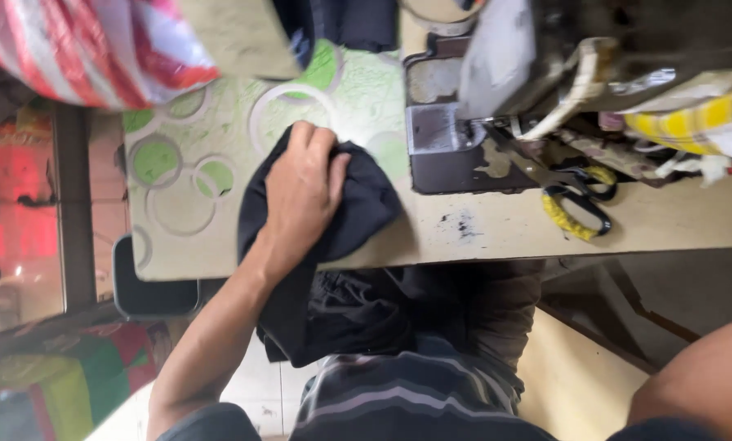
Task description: Trimming loose threads from a black garment with scissors and inspecting the quality of the sewing.
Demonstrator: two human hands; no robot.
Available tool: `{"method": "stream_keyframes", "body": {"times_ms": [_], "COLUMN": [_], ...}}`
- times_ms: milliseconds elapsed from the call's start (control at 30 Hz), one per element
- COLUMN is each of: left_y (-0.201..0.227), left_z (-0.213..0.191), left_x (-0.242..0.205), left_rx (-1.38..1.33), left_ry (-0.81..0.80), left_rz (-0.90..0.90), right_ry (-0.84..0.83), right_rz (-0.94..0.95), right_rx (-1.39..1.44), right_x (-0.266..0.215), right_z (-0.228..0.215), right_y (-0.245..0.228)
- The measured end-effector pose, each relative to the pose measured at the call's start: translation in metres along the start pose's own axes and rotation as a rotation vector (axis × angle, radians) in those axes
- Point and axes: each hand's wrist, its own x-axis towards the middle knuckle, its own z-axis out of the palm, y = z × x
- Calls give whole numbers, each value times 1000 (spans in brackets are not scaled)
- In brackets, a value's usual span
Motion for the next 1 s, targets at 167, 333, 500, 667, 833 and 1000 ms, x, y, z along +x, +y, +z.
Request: {"method": "stream_keyframes", "body": {"times_ms": [167,333,500,667,833,1000], "left_y": [6,-9,-11,-13,-13,-15], "left_z": [-26,-19,-21,-16,-16,-13], "left_x": [-24,-39,-49,-48,-49,-52], "left_rx": [-120,115,53,227,224,204], "left_ry": [-16,34,27,15,37,36], "left_rz": [76,353,325,326,346,342], "right_ry": [-37,-300,-312,-348,-482,-629], "right_rz": [-10,-242,-268,-411,-499,-389], "right_rx": [60,-572,-611,-861,-741,-508], "right_x": [50,84,81,88,98,95], "right_z": [78,141,149,132,109,127], "right_y": [-44,-69,-67,-87,-118,-155]}}
